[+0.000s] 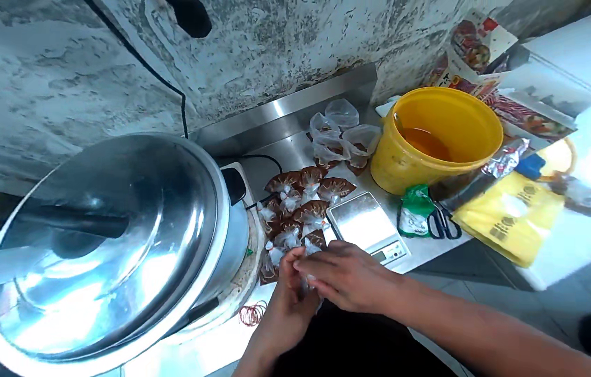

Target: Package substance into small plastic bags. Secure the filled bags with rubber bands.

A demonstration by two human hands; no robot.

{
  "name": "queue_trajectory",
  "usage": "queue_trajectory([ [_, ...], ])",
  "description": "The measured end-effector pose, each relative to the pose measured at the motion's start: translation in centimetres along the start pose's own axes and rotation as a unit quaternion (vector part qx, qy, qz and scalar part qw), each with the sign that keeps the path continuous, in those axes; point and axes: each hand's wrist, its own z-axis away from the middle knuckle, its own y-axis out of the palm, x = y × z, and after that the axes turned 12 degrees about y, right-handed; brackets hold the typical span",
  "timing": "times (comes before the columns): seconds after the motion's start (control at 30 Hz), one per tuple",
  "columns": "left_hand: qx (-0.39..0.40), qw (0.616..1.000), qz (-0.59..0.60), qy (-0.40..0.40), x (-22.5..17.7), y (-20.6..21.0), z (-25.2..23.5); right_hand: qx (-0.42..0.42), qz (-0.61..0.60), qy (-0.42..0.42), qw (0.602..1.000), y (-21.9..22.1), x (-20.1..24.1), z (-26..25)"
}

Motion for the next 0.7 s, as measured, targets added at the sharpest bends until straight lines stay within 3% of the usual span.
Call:
queue_trajectory([
  [0.2, -0.141, 0.972, -0.146, 0.122, 0.0, 0.0, 0.4, -0.135, -0.05, 0.001, 0.99, 0.7, 0.8, -0.6],
  [0.3, -0.155, 0.952, -0.181, 0.193, 0.2, -0.5, -0.1, -0.153, -0.079, 0.019, 0.985, 0.3, 1.4, -0.9],
  [0.47, -0.144, 0.97, -0.122, 0.156, 0.3, -0.4, 0.5, -0.027, -0.221, 0.115, 0.968, 0.4, 1.4, -0.6],
  [0.6, -0.222, 0.97, -0.007, 0.095, 0.5, 0.2, 1.1, 0.078, -0.37, 0.219, 0.899, 0.9, 0.5, -0.2],
  [0.7, -0.275, 0.954, 0.105, 0.05, 0.5, -0.3, 1.6, 0.105, -0.354, 0.228, 0.901, 1.9, -1.8, 0.6],
])
